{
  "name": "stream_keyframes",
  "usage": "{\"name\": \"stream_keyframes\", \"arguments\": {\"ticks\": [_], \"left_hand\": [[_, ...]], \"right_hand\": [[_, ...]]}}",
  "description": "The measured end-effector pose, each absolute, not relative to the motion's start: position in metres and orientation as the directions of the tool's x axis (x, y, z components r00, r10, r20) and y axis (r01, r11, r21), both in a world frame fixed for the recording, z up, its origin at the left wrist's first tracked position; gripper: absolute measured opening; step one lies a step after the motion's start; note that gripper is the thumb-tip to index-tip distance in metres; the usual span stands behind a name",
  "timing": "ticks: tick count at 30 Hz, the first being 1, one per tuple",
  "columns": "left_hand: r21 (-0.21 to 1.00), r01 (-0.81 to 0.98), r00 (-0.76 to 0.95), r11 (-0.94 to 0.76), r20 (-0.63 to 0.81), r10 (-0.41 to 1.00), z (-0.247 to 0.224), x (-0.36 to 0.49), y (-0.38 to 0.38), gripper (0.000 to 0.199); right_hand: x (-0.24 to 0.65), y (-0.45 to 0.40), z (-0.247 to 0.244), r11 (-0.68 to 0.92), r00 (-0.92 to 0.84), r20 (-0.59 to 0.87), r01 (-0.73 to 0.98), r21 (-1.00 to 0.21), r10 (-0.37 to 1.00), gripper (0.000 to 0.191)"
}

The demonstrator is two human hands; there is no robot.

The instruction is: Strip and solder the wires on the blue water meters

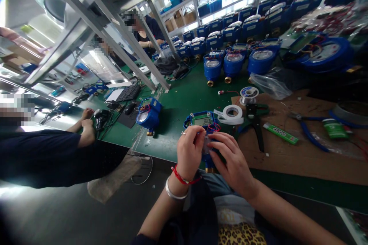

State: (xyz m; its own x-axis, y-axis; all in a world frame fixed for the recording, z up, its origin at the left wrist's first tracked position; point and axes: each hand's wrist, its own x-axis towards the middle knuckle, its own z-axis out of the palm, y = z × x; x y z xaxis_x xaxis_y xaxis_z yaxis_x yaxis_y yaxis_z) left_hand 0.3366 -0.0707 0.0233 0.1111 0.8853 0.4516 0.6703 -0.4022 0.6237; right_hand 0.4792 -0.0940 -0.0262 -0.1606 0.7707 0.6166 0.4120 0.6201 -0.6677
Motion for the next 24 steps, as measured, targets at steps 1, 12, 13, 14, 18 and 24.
{"name": "stream_keyframes", "arguments": {"ticks": [1,12,13,14,18,24], "left_hand": [[0.630,0.672,0.089,-0.388,0.452,0.888,0.022,0.338,-0.070,0.013],[0.725,0.614,-0.006,-0.312,0.399,0.917,0.010,0.338,-0.073,0.038],[0.724,0.611,0.000,-0.320,0.404,0.915,0.010,0.338,-0.073,0.039],[0.723,0.609,0.005,-0.327,0.409,0.913,0.010,0.338,-0.073,0.040],[0.711,0.604,0.035,-0.361,0.429,0.903,0.008,0.337,-0.074,0.046],[0.714,0.597,0.007,-0.365,0.450,0.893,0.008,0.337,-0.076,0.041]], "right_hand": [[0.481,-0.092,-0.021,0.615,-0.143,0.619,0.412,-0.672,0.772,0.024],[0.483,-0.049,0.009,0.602,-0.158,0.663,0.605,-0.520,0.732,0.015],[0.482,-0.048,0.008,0.614,-0.174,0.661,0.593,-0.521,0.730,0.014],[0.482,-0.047,0.007,0.617,-0.181,0.656,0.581,-0.530,0.733,0.013],[0.482,-0.045,0.006,0.605,-0.187,0.625,0.561,-0.565,0.758,0.010],[0.481,-0.044,0.010,0.607,-0.209,0.605,0.537,-0.586,0.768,0.013]]}}
